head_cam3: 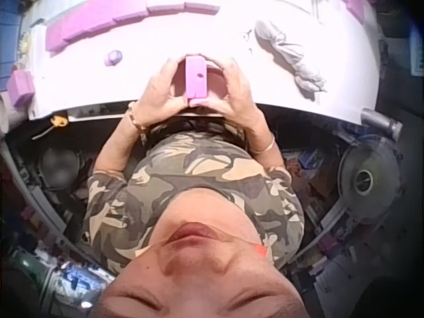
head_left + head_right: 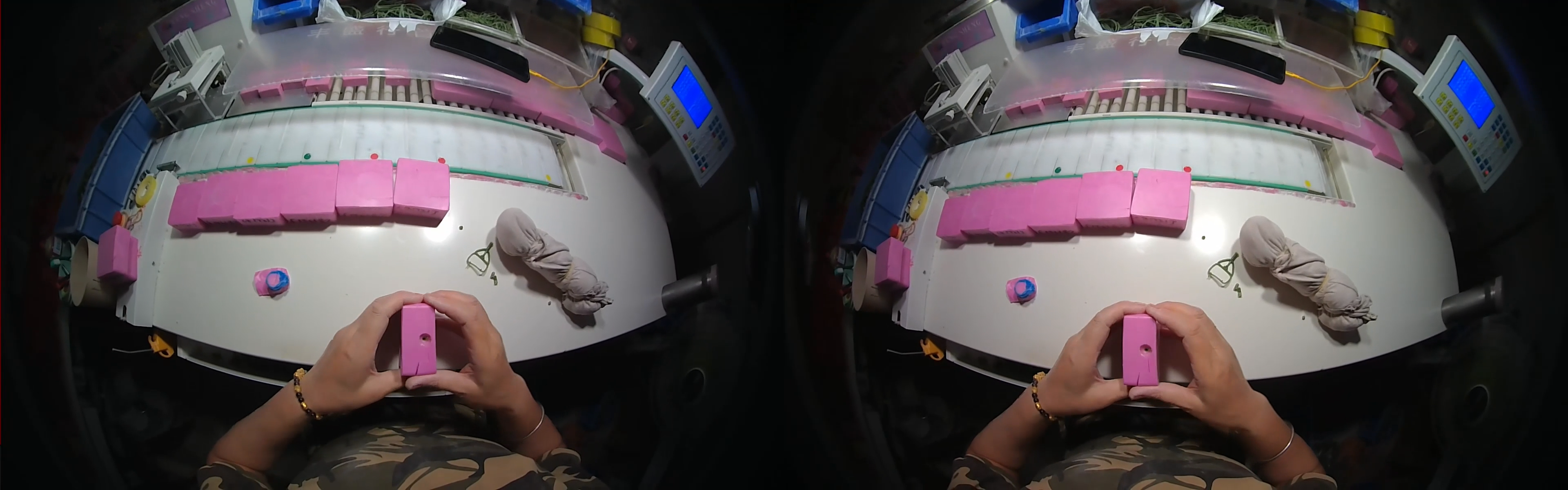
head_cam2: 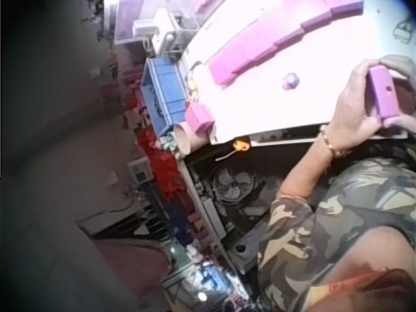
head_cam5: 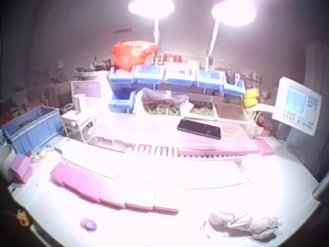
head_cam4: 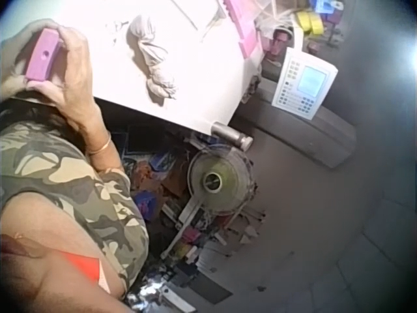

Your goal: Manually assemble parts into a small mold or container to create figurines or jewelry components.

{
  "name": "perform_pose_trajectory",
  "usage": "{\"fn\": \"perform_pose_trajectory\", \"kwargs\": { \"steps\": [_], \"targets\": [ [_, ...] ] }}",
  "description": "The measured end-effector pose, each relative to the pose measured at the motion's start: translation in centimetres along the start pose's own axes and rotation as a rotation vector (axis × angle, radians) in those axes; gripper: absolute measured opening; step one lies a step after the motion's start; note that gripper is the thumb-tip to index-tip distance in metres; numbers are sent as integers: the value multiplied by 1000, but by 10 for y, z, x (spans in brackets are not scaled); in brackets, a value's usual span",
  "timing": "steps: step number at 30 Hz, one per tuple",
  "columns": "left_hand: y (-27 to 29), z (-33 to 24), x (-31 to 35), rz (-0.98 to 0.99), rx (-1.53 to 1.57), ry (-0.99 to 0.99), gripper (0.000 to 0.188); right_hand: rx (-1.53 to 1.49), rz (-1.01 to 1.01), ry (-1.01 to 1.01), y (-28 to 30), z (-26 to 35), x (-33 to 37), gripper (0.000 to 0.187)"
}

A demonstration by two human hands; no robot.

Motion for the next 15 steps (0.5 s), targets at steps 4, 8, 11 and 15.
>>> {"fn": "perform_pose_trajectory", "kwargs": {
  "steps": [4, 8, 11, 15],
  "targets": [
    [5, 3, -1, 32, -38, -24, 80, 94, 81, 78, 10, -4, -3, 81],
    [1, 1, -1, 15, 3, -4, 78, 69, 127, 120, 14, -7, 3, 80],
    [-4, 8, 2, -49, 24, -31, 77, 136, 27, 107, 7, 4, 12, 66],
    [-7, 16, 5, -185, 251, 11, 77, -79, -174, -186, -1, 0, 26, 43]
  ]
}}
Point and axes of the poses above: each hand's wrist, its own x-axis away from the middle knuckle, its own y-axis out of the back of the hand, z = x × y, the point moved 2 cm from there along -x, towards the middle knuckle, and after that the axes turned 10 degrees about x, right-handed, at the moved point
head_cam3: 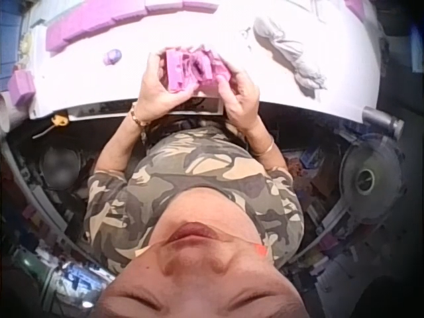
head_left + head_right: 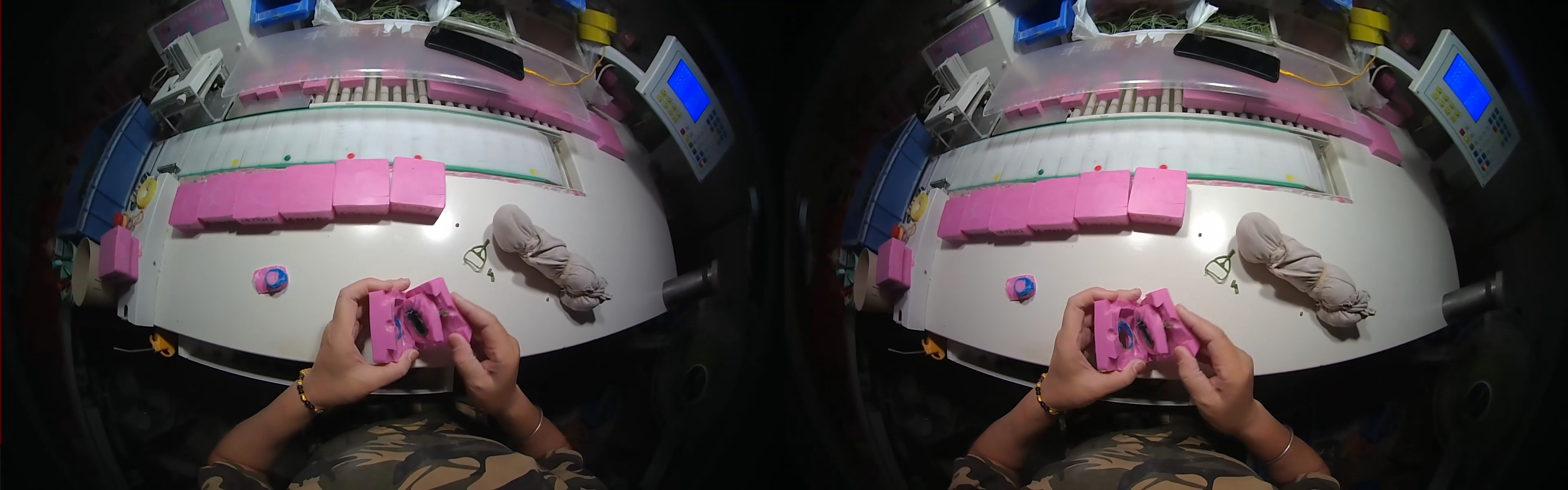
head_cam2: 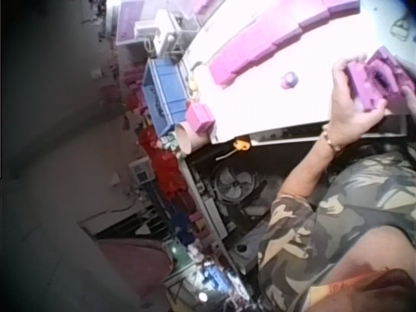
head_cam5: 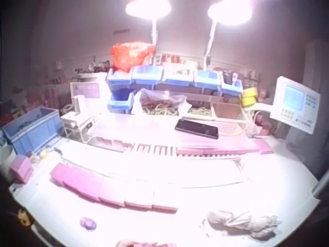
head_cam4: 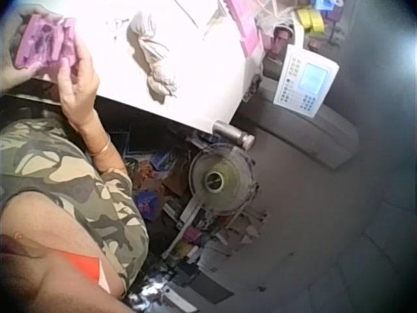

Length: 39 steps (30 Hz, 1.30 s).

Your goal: Manually assemble parts into a small mold or container to create figurines or jewelry components.

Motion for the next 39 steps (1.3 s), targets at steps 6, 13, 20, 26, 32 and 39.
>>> {"fn": "perform_pose_trajectory", "kwargs": {
  "steps": [6, 13, 20, 26, 32, 39],
  "targets": [
    [-13, 5, 4, -81, -91, -170, 76, -344, -109, -192, -7, 1, -7, 37],
    [-22, 0, 13, -79, -344, -393, 74, 37, -45, 251, 12, 11, -37, 36],
    [-4, -4, 6, -173, 3, -9, 26, 282, 207, 465, 8, 28, -57, 37],
    [-3, -6, 4, -269, -218, -145, 20, 666, -33, 704, 3, 40, -52, 40],
    [-3, -3, 5, -289, -297, -111, 19, 651, 58, 564, 1, 52, -40, 42],
    [-2, -8, -3, -279, 12, 54, 17, 743, 145, 353, -4, 55, -34, 47]
  ]
}}
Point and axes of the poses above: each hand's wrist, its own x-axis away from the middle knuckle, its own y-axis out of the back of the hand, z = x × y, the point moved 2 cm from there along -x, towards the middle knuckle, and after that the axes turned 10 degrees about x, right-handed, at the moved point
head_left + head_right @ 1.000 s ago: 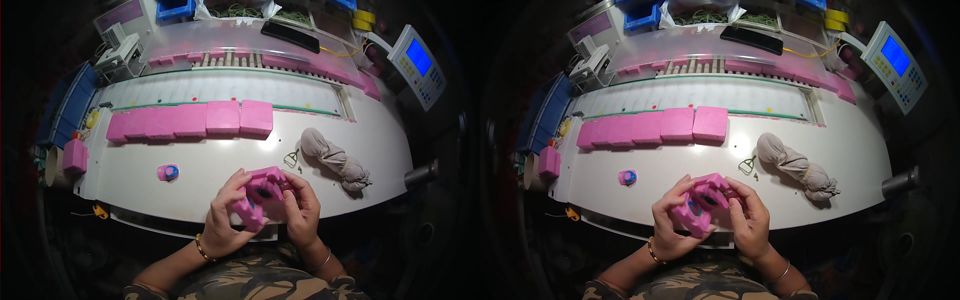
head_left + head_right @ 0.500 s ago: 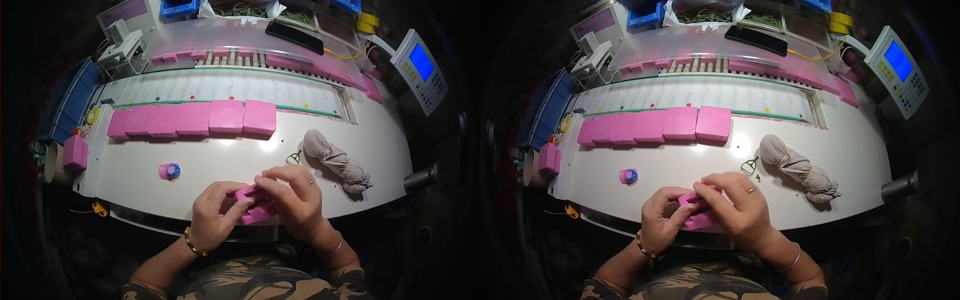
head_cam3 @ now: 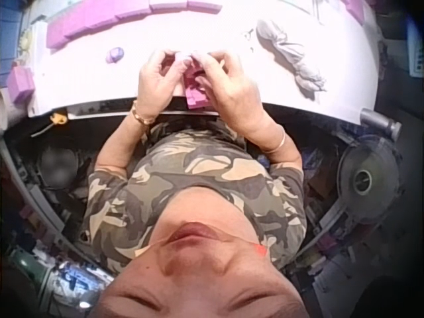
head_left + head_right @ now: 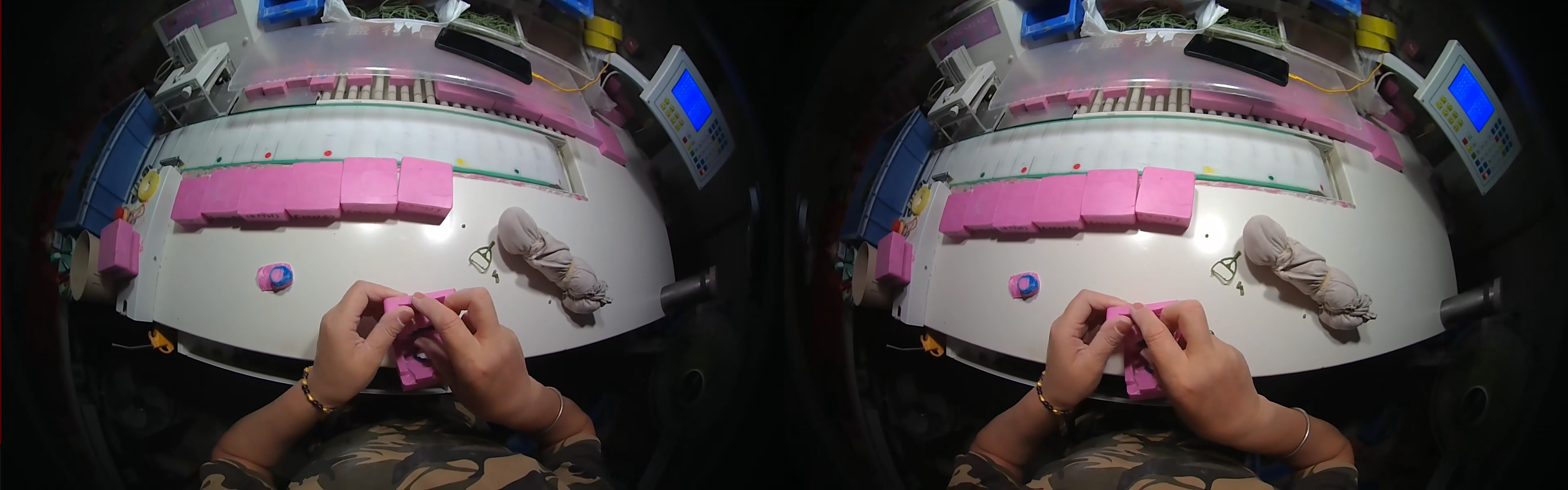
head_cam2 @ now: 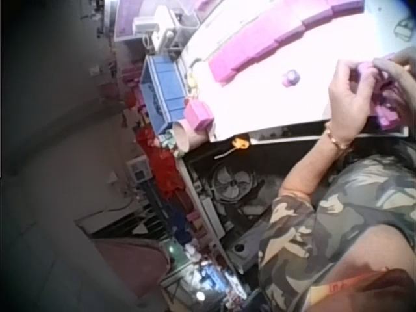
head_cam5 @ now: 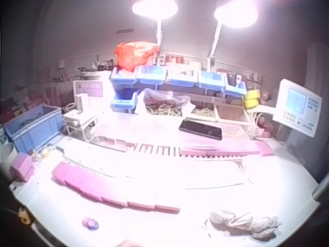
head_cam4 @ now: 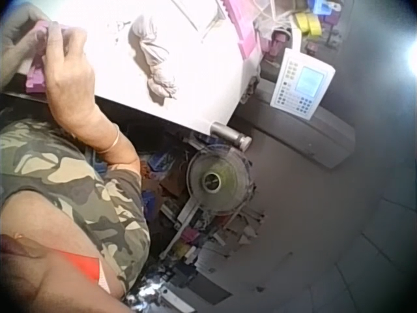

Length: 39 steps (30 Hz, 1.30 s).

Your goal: Manually assemble parts into a small mold or container to create figurines or jewelry components.

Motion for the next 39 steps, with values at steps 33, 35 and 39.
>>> {"fn": "perform_pose_trajectory", "kwargs": {
  "steps": [33, 35, 39],
  "targets": [
    [0, 2, -10, 49, 284, 369, 27, -17, -296, 246, -24, -12, 33, 18],
    [-1, 1, -10, 46, 297, 367, 27, -21, -304, 246, -24, -12, 34, 17],
    [0, 8, -10, 22, 348, 350, 28, -41, -315, 266, -26, -13, 33, 14]
  ]
}}
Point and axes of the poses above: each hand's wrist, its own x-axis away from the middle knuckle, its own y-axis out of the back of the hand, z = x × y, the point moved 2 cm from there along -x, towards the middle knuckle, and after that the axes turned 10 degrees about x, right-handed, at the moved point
